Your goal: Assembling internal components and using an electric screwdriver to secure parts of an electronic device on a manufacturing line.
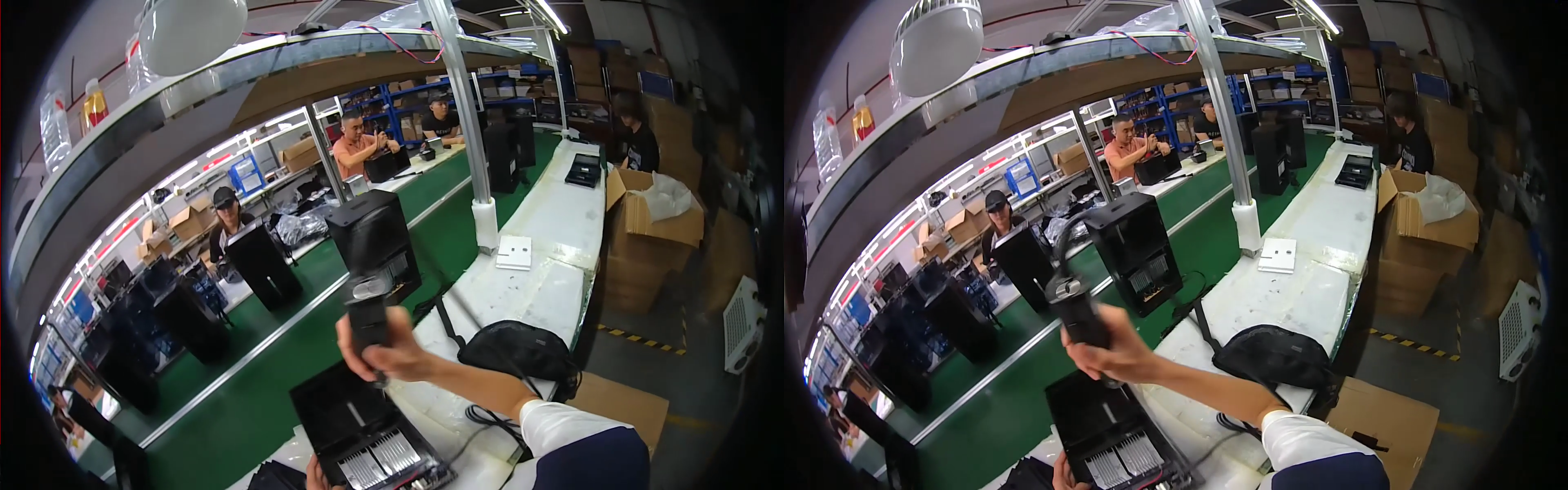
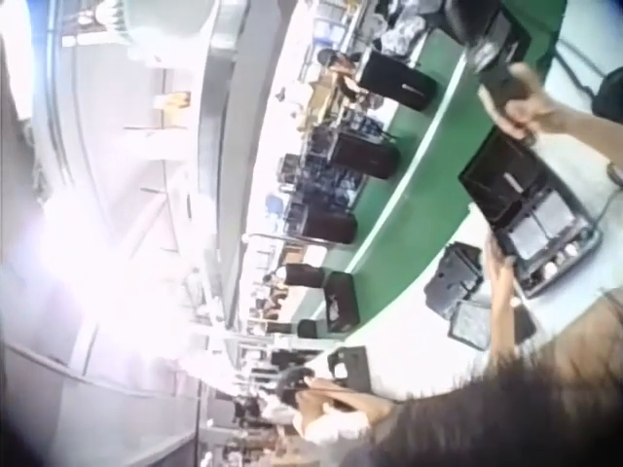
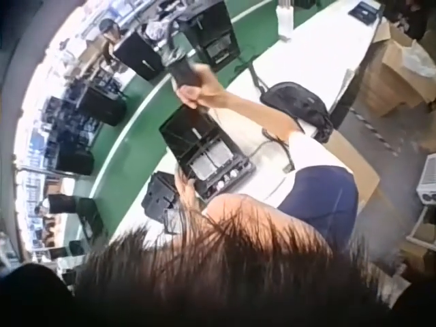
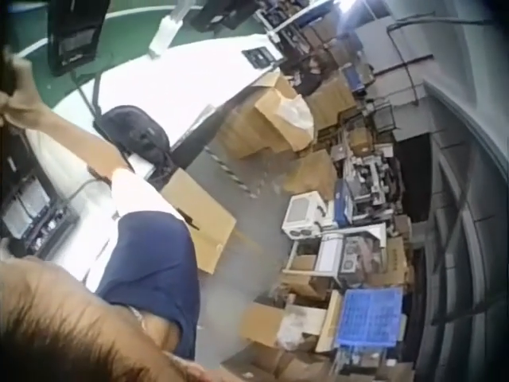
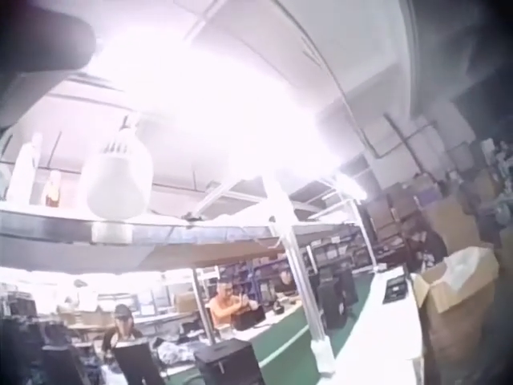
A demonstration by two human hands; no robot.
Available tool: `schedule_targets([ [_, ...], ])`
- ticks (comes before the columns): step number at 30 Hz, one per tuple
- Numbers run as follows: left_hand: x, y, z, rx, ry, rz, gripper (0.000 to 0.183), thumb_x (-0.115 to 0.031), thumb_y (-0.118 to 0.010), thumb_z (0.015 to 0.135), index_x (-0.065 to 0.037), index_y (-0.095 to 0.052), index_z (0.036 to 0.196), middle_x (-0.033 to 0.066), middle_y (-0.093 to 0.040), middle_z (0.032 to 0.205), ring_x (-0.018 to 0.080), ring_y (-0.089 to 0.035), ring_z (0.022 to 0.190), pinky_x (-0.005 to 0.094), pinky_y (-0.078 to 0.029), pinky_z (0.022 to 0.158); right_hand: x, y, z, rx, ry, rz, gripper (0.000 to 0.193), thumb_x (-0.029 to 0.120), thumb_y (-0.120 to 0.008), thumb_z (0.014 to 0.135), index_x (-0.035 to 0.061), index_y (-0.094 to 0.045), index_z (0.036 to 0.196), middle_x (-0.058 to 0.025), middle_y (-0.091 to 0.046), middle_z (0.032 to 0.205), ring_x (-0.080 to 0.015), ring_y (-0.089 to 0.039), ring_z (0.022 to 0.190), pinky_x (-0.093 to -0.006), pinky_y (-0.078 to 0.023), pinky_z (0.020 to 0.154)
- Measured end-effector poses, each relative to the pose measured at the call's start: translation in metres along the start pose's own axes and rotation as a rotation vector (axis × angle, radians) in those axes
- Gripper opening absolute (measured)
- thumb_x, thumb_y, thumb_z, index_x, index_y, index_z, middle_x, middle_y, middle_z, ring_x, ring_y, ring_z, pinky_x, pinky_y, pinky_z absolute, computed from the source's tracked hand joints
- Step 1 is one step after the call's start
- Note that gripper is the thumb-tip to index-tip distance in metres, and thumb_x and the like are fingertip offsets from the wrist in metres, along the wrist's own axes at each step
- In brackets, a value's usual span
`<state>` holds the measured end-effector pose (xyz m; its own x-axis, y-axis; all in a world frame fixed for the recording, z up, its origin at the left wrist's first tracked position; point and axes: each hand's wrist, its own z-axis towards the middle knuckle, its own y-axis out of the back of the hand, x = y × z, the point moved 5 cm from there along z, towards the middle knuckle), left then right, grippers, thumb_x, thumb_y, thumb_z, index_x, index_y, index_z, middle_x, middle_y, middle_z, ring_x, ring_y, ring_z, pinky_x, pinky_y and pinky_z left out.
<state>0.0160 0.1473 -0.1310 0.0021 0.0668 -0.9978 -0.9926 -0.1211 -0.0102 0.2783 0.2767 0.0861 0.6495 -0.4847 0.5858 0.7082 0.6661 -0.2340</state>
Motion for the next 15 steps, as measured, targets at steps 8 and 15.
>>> schedule_targets([
  [8, -0.036, -0.022, 0.053, 0.666, 0.027, 0.203, 0.08, 0.01, -0.051, 0.072, -0.004, -0.032, 0.149, 0.017, -0.041, 0.147, 0.0291, -0.037, 0.138, 0.0393, -0.035, 0.11, 0.117, -0.041, -0.075, -0.006, 0.373, 0.131, 0.063, 0.061, -0.062, 0.086, 0.0018, -0.042, 0.09, -0.0121, -0.051, 0.054, -0.0228, -0.048, 0.037, -0.035, -0.044, 0.035],
  [15, -0.105, -0.016, 0.021, 0.322, -0.332, 0.696, 0.033, -0.01, -0.058, 0.092, -0.002, -0.06, 0.124, 0.0158, -0.063, 0.124, 0.0279, -0.061, 0.112, 0.0344, -0.046, 0.095, 0.121, -0.045, -0.086, 0.121, 0.699, 0.179, 0.044, 0.034, -0.071, 0.088, -0.0005, -0.043, 0.088, -0.0119, -0.052, 0.055, -0.0195, -0.048, 0.035, -0.0321, -0.047, 0.035],
])
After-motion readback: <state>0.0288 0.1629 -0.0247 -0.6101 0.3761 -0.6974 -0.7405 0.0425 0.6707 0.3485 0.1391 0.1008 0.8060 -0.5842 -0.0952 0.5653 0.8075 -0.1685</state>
